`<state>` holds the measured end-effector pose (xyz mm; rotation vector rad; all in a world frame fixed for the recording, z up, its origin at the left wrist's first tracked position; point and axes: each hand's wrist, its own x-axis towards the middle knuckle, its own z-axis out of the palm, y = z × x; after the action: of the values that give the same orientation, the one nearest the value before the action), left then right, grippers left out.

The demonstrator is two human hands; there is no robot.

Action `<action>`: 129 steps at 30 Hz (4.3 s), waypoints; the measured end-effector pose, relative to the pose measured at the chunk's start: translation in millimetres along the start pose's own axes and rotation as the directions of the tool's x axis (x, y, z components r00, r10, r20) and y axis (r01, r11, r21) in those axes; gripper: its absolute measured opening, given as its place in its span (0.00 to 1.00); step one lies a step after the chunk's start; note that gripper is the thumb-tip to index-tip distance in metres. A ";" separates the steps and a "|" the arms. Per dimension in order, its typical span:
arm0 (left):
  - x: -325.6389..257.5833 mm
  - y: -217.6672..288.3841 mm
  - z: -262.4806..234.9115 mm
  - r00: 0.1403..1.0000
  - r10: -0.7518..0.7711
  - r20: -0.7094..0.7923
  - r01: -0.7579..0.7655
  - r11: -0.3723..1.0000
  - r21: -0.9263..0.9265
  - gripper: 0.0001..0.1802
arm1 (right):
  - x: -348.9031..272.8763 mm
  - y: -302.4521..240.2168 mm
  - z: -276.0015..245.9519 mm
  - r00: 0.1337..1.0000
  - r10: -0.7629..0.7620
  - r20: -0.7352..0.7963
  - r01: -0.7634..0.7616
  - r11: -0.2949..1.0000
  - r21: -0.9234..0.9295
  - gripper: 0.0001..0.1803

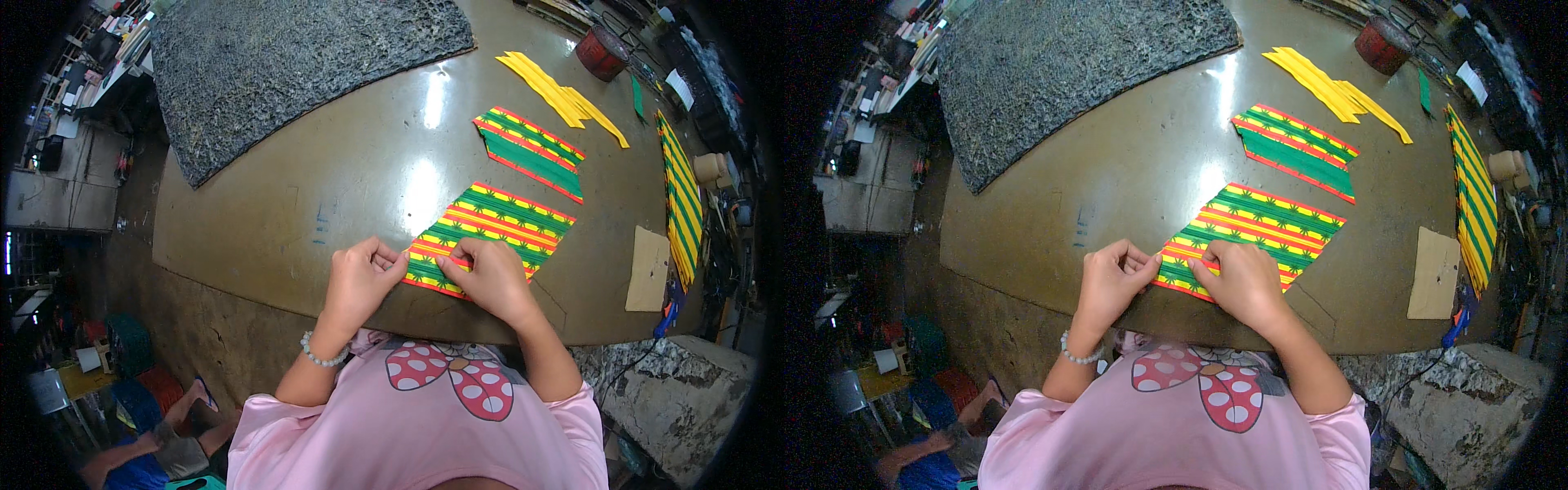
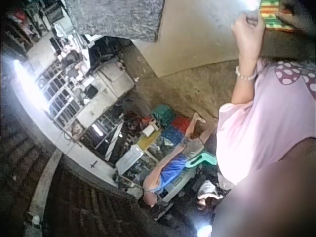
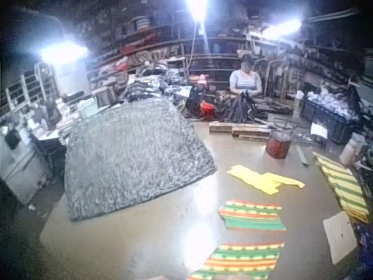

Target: The person assembles decorative strips by layering yellow and patterned green-red-yellow pieces on a table. They pick up, align, and press the strips together, then stack the completed units. The process repeats with additional strips throughout the clip.

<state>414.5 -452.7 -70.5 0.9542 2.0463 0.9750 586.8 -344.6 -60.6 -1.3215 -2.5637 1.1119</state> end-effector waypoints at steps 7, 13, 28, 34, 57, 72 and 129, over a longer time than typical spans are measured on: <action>-16.5 3.0 5.8 0.870 0.490 -0.048 -0.398 0.757 0.519 0.14 | -1.2 10.0 9.5 0.995 -0.064 -0.079 0.066 0.998 0.022 0.19; -13.6 -14.6 6.3 0.608 0.751 0.258 -0.774 0.488 0.404 0.23 | 0.3 6.6 8.5 0.984 -0.129 -0.123 0.130 0.991 0.001 0.19; -6.5 -16.2 13.1 0.602 0.736 0.311 -0.774 0.439 0.457 0.26 | -29.3 19.8 -5.5 0.992 0.051 -0.112 -0.060 0.995 -0.075 0.19; -5.2 -16.2 10.8 0.590 0.744 0.312 -0.788 0.447 0.424 0.26 | -27.7 22.5 -7.5 0.992 0.015 -0.125 -0.021 0.998 -0.054 0.18; -12.6 -2.3 38.3 0.579 0.724 0.375 -0.797 0.403 0.451 0.27 | -52.3 53.4 -18.4 0.978 0.081 -0.192 -0.065 0.994 0.087 0.12; -16.6 15.9 71.5 0.562 0.733 0.383 -0.820 0.430 0.379 0.26 | -57.9 53.5 -14.8 0.956 0.039 -0.290 -0.032 0.999 0.031 0.15; 24.6 13.2 18.3 0.874 0.454 0.172 -0.451 0.628 0.635 0.32 | 101.6 111.8 -64.7 0.759 -0.601 -0.250 0.436 0.755 -0.490 0.17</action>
<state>420.8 -420.2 -74.8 1.9252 2.2390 0.4387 622.2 -191.5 -108.7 -0.6509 -2.6470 0.1831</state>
